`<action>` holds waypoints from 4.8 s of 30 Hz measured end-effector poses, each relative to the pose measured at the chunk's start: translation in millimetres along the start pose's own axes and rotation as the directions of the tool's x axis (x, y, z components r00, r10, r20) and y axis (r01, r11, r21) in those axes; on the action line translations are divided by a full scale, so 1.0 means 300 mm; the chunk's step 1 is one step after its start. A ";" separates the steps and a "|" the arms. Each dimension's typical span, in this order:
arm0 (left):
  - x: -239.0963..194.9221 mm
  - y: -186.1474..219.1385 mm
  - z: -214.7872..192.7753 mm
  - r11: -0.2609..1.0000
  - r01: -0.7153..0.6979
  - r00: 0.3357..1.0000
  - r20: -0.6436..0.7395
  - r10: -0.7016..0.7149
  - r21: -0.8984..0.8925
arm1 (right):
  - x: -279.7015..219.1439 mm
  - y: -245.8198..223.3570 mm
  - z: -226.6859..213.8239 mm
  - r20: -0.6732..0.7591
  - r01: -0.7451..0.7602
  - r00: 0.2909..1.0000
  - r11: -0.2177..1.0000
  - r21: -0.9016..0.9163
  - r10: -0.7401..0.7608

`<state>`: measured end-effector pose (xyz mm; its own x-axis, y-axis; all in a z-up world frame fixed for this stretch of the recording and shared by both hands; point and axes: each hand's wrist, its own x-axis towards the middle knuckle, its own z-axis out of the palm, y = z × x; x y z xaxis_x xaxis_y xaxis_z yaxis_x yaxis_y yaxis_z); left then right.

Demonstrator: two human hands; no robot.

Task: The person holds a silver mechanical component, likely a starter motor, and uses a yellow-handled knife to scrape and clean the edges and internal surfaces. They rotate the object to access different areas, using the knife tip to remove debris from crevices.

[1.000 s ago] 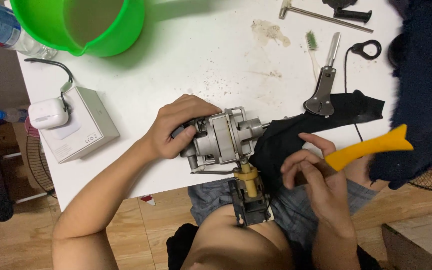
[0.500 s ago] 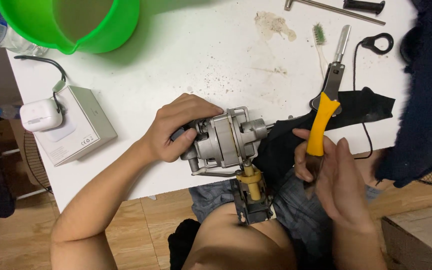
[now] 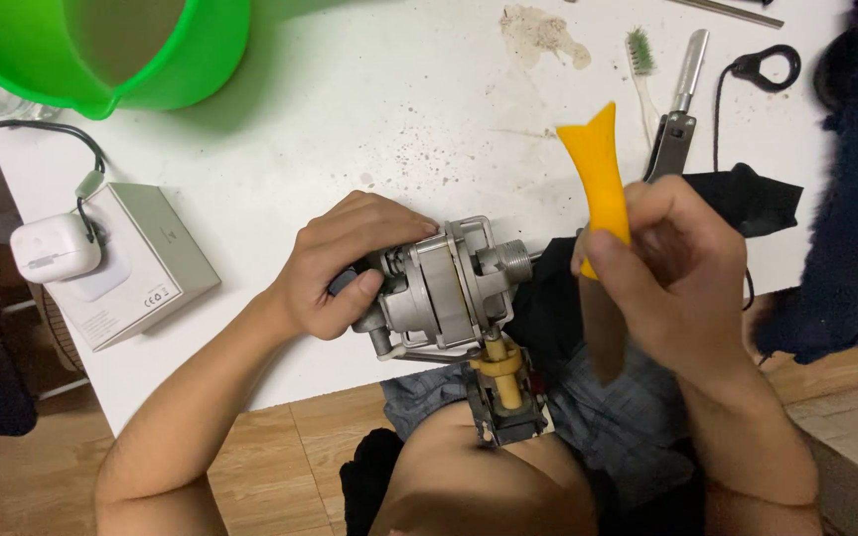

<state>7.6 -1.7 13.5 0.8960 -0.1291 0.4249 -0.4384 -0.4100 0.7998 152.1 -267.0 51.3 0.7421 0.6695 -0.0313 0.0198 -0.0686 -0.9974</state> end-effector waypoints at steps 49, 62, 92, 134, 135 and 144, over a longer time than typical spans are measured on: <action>0.021 -0.003 0.001 0.996 0.085 0.996 0.034 -0.084 -0.020 | 0.145 0.009 0.076 0.167 0.373 0.927 0.869 -0.323 -0.336; 0.024 -0.004 -0.001 0.996 0.089 0.995 0.039 -0.088 -0.024 | 0.142 0.015 0.085 0.120 0.324 0.946 0.843 -0.429 -0.302; 0.017 -0.008 0.002 0.998 0.057 0.998 0.020 -0.057 -0.015 | 0.115 0.053 0.133 0.166 0.402 0.916 0.845 -0.353 -0.366; 0.005 0.008 -0.007 0.999 -0.040 0.999 -0.033 0.040 -0.008 | 0.054 -0.015 0.214 -0.043 0.266 0.945 0.838 -0.477 -0.324; 0.000 0.007 -0.005 0.999 -0.037 0.998 -0.044 0.037 -0.004 | 0.058 -0.006 0.207 -0.031 0.272 0.945 0.836 -0.477 -0.325; -0.012 -0.002 -0.001 0.999 -0.037 0.998 -0.045 0.037 -0.008 | 0.055 0.026 0.181 -0.066 0.261 0.926 0.757 -0.599 -0.371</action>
<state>4.7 -0.7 11.8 0.8750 -0.1030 0.4730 -0.4722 -0.3974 0.7868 128.1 -216.5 39.6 0.7241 0.5970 0.3454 0.6099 -0.3203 -0.7249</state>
